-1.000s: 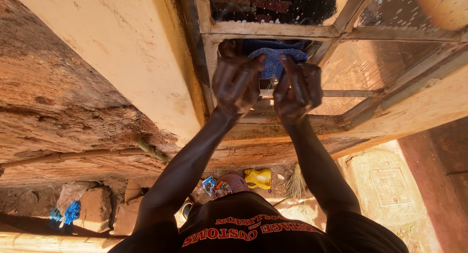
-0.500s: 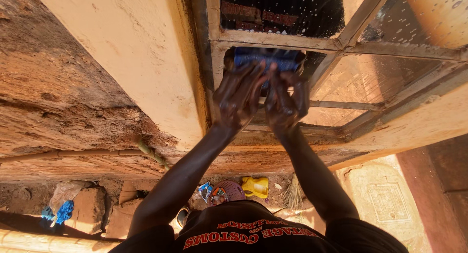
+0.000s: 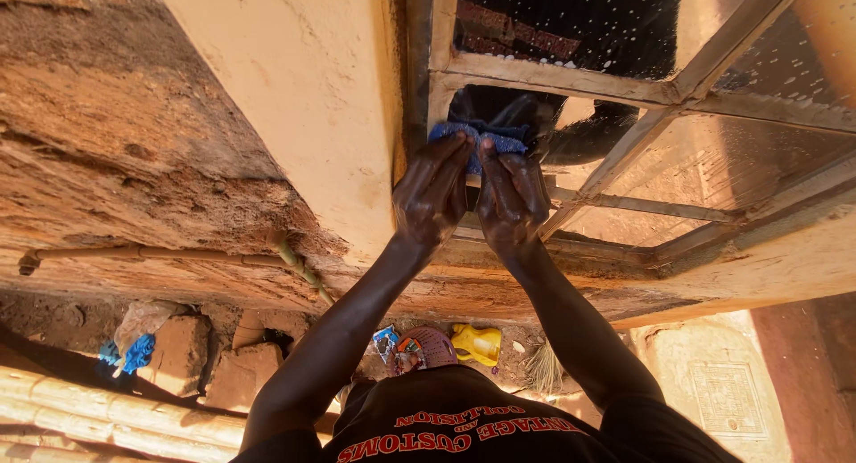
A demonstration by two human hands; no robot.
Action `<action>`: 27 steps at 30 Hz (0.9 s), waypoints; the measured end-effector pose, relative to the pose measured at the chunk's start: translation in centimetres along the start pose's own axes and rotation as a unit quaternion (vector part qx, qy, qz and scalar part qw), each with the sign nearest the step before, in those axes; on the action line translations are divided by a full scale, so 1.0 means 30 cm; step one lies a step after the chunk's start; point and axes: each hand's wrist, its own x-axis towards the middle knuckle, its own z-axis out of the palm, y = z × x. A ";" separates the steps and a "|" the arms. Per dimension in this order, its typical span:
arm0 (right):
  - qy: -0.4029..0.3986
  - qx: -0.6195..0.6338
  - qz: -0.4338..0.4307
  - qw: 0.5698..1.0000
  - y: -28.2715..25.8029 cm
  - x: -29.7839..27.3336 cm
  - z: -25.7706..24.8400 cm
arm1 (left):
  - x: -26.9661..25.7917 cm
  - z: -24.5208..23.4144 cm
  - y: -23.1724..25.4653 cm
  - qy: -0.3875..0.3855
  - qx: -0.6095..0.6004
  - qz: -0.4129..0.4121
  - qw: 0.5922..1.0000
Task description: The person wipes the individual glass panes of a window frame with a blue cloth after dipping it into a bucket of soapy water.
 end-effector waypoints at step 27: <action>-0.074 -0.128 0.071 0.986 0.073 -0.101 -0.329 | -0.231 0.247 0.047 -0.139 -0.098 0.008 0.985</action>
